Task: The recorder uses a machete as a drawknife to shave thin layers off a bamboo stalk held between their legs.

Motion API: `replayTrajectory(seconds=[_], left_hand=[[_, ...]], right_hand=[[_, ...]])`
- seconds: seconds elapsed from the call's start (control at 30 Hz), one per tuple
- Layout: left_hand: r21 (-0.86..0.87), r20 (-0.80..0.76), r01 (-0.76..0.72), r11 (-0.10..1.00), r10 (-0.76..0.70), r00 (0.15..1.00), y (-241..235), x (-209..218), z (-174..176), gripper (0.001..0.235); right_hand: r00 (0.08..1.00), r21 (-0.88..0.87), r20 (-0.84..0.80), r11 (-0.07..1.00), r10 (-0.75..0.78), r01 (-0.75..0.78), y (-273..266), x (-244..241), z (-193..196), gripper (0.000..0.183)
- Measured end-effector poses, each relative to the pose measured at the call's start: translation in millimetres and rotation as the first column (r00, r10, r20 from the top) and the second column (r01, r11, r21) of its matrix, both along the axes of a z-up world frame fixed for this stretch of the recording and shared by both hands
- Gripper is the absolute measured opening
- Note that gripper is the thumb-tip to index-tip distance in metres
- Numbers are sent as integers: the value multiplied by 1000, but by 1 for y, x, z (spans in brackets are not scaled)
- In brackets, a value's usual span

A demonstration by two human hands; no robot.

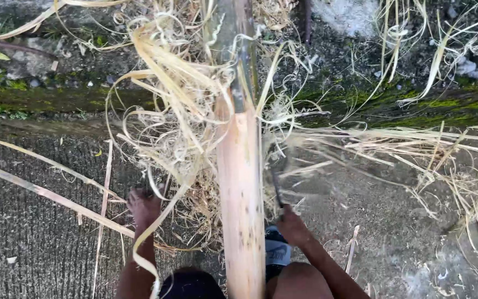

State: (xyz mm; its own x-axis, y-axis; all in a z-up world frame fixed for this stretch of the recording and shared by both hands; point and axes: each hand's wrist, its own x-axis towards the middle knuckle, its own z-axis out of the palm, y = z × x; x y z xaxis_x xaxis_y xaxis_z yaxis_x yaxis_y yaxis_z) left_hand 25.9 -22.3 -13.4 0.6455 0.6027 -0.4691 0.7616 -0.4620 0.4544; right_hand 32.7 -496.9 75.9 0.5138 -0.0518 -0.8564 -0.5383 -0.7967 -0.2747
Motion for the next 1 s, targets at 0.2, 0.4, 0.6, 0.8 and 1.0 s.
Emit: replayTrajectory(seconds=[0.2, 0.4, 0.6, 0.8, 1.0], left_hand=[[82, 229, 93, 992, -110, 967, 9, -14, -65, 117], [-59, 187, 58, 997, -46, 981, 27, -14, -97, 95], [-194, 126, 39, 980, -15, 992, -33, -35, -69, 75], [-317, 59, -30, 948, 52, 997, -46, -34, -107, 56], [-409, 8, -72, 910, 82, 997, -21, -21, -114, 43]], right_hand=[[509, 230, 577, 471, 638, -851, 9, -15, -44, 33], [677, 108, 524, 749, 516, -654, 2, -3, 50, 56], [986, 70, 65, 985, 153, -158, -14, -19, 19, 50], [949, 585, -314, 785, -13, 204, 23, -28, -53, 48], [789, 433, 208, 669, 578, -604, 50, 15, 48, 37]])
